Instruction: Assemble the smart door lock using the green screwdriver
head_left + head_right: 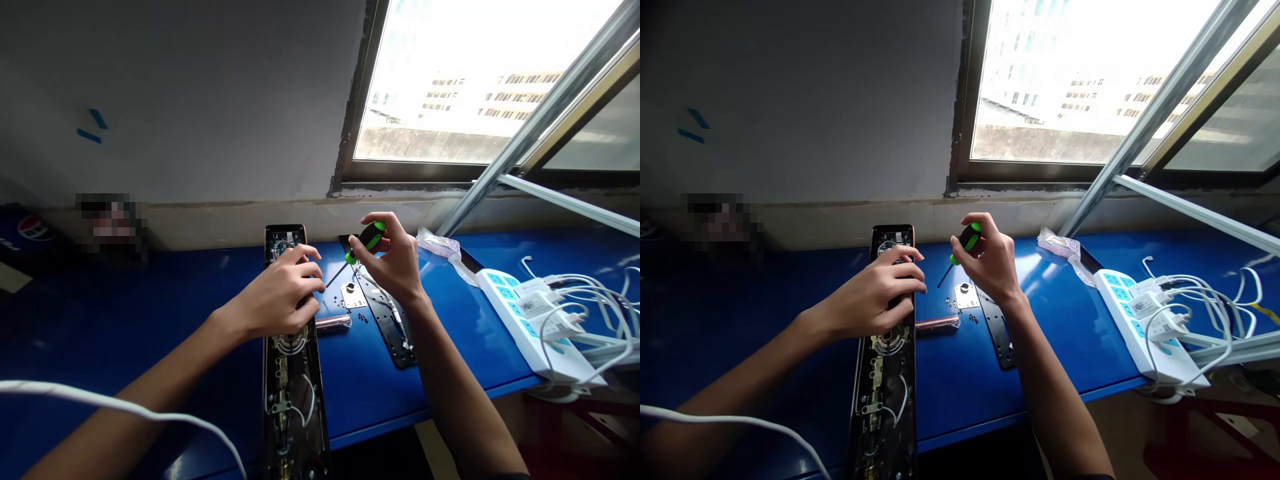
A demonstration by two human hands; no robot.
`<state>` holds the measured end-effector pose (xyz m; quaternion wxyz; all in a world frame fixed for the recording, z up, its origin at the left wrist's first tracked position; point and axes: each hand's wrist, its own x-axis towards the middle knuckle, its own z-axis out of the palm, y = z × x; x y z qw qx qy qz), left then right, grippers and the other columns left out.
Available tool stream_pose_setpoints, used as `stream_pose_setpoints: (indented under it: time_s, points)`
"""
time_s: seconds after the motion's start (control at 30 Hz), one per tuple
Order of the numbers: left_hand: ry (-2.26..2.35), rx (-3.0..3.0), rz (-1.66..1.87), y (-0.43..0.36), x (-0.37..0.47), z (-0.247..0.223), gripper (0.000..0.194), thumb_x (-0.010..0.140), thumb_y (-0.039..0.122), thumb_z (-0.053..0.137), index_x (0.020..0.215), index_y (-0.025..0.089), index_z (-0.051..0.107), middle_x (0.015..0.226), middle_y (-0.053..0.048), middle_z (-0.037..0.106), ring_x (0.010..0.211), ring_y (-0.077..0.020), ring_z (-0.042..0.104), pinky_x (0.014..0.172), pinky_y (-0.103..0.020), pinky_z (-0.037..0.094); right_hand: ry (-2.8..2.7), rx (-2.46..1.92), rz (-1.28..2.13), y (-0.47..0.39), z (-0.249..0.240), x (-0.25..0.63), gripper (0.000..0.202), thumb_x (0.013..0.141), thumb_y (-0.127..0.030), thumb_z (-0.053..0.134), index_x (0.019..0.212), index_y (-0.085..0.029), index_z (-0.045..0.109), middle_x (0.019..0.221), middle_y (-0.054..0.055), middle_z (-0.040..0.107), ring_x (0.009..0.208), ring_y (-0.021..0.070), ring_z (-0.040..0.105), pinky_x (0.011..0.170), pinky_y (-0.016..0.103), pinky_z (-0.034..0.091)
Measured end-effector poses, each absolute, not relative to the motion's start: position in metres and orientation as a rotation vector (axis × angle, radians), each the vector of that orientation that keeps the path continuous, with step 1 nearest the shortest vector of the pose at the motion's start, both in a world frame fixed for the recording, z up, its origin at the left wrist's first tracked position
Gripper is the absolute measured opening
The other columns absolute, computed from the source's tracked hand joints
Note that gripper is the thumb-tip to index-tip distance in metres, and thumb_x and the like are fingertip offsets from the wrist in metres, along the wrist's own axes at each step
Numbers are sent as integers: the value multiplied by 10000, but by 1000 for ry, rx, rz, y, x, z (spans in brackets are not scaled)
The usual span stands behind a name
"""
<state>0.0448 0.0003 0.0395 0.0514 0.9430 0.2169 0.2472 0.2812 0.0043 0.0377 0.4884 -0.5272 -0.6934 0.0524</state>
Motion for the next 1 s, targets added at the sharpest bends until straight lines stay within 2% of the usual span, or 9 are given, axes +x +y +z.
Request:
stream_pose_setpoints:
  time_s: [0.13,0.4,0.57,0.77,1.0]
  points:
    - [585,2936,589,7,64,38,242,880,82,579,834,191,790,900,-82,783,1315,-346,539,1090,-549,500,-1731,-1333,42,6,30,288,217,862,-358,666,1031,-243,593,785,-24,644,635,115,575,636,250,527]
    - [585,3049,351,11,77,29,251,899,80,585,742,187,748,791,-75,758,1310,-336,561,1100,-493,474,-1741,-1303,7,4,28,292,187,854,-337,651,1006,-247,587,746,-41,607,594,107,521,605,244,493]
    - [568,3004,357,12,80,25,248,906,67,595,746,175,751,791,-80,760,1288,-339,576,1057,-468,492,-1695,-1244,14,1,31,294,183,834,-292,653,991,-238,576,808,-24,634,633,113,546,622,252,499]
    - [612,3011,252,12,83,24,211,908,89,652,736,161,749,808,-87,768,1303,-341,570,1070,-458,484,-1744,-1196,21,6,23,292,175,853,-287,661,1003,-239,585,750,-43,614,600,100,531,580,233,493]
    - [600,3050,266,11,81,27,234,937,75,587,819,134,780,854,-97,778,1323,-356,560,1101,-484,492,-1771,-1128,-14,12,13,290,179,831,-256,685,990,-250,602,712,-65,573,553,86,464,543,240,460]
